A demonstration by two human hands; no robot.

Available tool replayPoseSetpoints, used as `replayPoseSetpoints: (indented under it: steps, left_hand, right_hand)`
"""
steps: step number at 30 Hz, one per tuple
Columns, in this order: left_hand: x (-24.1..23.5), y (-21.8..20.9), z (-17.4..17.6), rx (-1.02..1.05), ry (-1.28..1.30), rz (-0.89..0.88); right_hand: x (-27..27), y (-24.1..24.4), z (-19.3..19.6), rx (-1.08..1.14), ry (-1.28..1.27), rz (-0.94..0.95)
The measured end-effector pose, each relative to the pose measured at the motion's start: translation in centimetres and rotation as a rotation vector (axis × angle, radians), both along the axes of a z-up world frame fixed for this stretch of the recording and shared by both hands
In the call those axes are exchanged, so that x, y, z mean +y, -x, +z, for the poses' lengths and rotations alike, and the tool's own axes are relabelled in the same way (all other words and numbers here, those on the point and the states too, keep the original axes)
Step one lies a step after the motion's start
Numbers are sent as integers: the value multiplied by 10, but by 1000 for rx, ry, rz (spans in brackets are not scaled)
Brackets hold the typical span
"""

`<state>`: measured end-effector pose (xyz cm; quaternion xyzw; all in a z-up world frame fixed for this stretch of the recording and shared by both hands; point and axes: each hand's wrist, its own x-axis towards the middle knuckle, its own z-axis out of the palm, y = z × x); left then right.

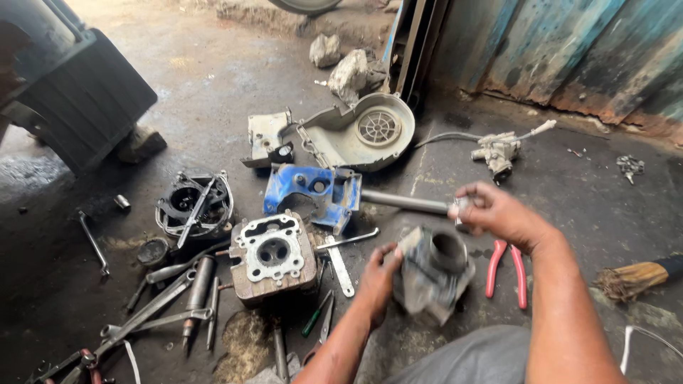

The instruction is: The person disassembles a small engine cylinder head, removing valve springs and retainers using pliers and a hammer. They then use a hammer and punch to drive out the valve guides and clean the cylinder head surface with a wire brush.

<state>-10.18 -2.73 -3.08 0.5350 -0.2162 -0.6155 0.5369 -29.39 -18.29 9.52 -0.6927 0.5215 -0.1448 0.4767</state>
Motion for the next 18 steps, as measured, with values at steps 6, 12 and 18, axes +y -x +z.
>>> replayPoseSetpoints:
  steps: [6,12,18]
  left_hand:
    - [14,-2,-17,-141,102,-34]
    - [-9,-9,-14,-169,162,-55]
    - [-58,-11,-20,-340,220,-31]
  right_hand:
    - [11,-16,-1,497,-274,73]
    - [15,-23,7,500,-305,80]
    - [-48,35,-62,478,-98,-227]
